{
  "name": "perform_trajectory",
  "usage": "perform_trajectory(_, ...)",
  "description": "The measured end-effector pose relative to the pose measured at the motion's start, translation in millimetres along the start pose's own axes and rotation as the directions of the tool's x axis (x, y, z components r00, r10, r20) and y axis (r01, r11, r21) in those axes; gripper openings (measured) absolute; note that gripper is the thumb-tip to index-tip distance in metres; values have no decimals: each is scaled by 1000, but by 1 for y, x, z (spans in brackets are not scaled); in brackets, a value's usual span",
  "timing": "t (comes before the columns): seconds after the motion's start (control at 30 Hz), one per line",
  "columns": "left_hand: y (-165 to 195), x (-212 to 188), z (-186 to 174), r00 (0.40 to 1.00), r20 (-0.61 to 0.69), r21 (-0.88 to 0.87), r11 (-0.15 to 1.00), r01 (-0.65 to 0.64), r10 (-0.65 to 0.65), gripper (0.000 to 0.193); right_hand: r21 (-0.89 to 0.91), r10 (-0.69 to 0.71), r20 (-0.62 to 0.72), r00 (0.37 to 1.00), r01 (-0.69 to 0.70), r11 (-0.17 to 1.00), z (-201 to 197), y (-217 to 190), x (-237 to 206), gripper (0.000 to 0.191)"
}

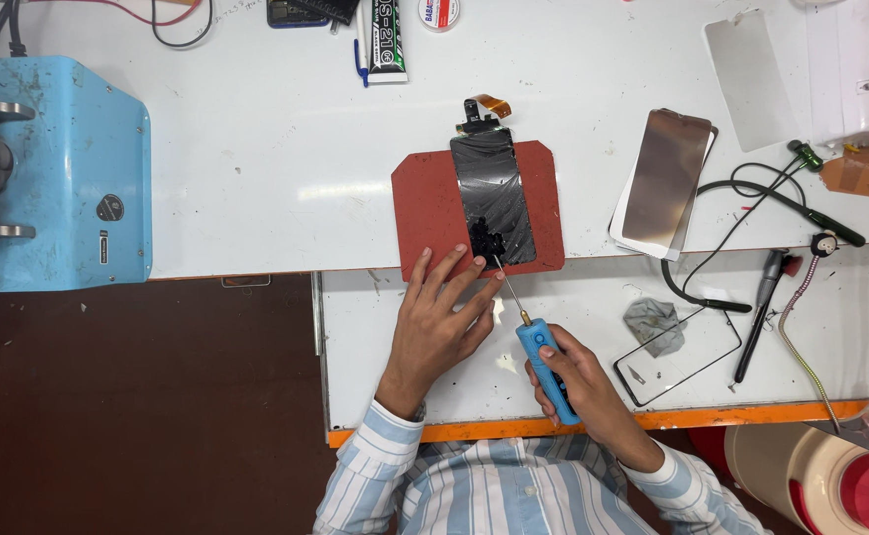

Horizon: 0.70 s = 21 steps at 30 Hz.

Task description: The person uses a blue electric screwdriver to remove screws from a black rectangular electronic component placed on a red mat. The person repeatedly adjusts the component's position and continues unscrewing across the surface.

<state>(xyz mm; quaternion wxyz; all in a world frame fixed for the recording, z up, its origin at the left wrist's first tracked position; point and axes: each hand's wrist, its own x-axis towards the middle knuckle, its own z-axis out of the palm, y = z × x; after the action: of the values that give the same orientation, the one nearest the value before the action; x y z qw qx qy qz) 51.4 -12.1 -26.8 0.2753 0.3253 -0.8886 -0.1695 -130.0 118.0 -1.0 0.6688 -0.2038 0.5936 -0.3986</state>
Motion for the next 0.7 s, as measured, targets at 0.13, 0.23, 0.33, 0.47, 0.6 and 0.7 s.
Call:
perform_trajectory(0.13, -2, -2, 3, 1000, -3, -2, 1000, -1, 1, 40, 23, -12, -3, 1000, 12, 1000, 0, 6, -1, 36)
perform_trajectory(0.23, -2, -3, 6, 1000, -3, 4, 1000, -3, 3, 43, 16, -24, -10, 1000, 24, 1000, 1, 10, -1, 38)
perform_trajectory(0.33, -2, -3, 6, 1000, 1, 10, 1000, -3, 3, 43, 31, -41, -11, 999, 41, 999, 1, 12, 0, 39)
perform_trajectory(0.47, -2, -3, 5, 1000, 13, 38, 999, -10, 10, 44, 3, -39, -39, 998, 39, 999, 2, 12, 1, 42)
perform_trajectory(0.6, 0, -1, 5, 1000, 7, 44, 999, -9, 8, 45, 0, -47, -45, 998, 47, 999, 3, 8, 2, 44)
perform_trajectory(0.7, 1, 0, 5, 1000, 6, 47, 999, -4, 4, 46, 13, -40, -43, 998, 41, 999, 3, 7, 3, 44)
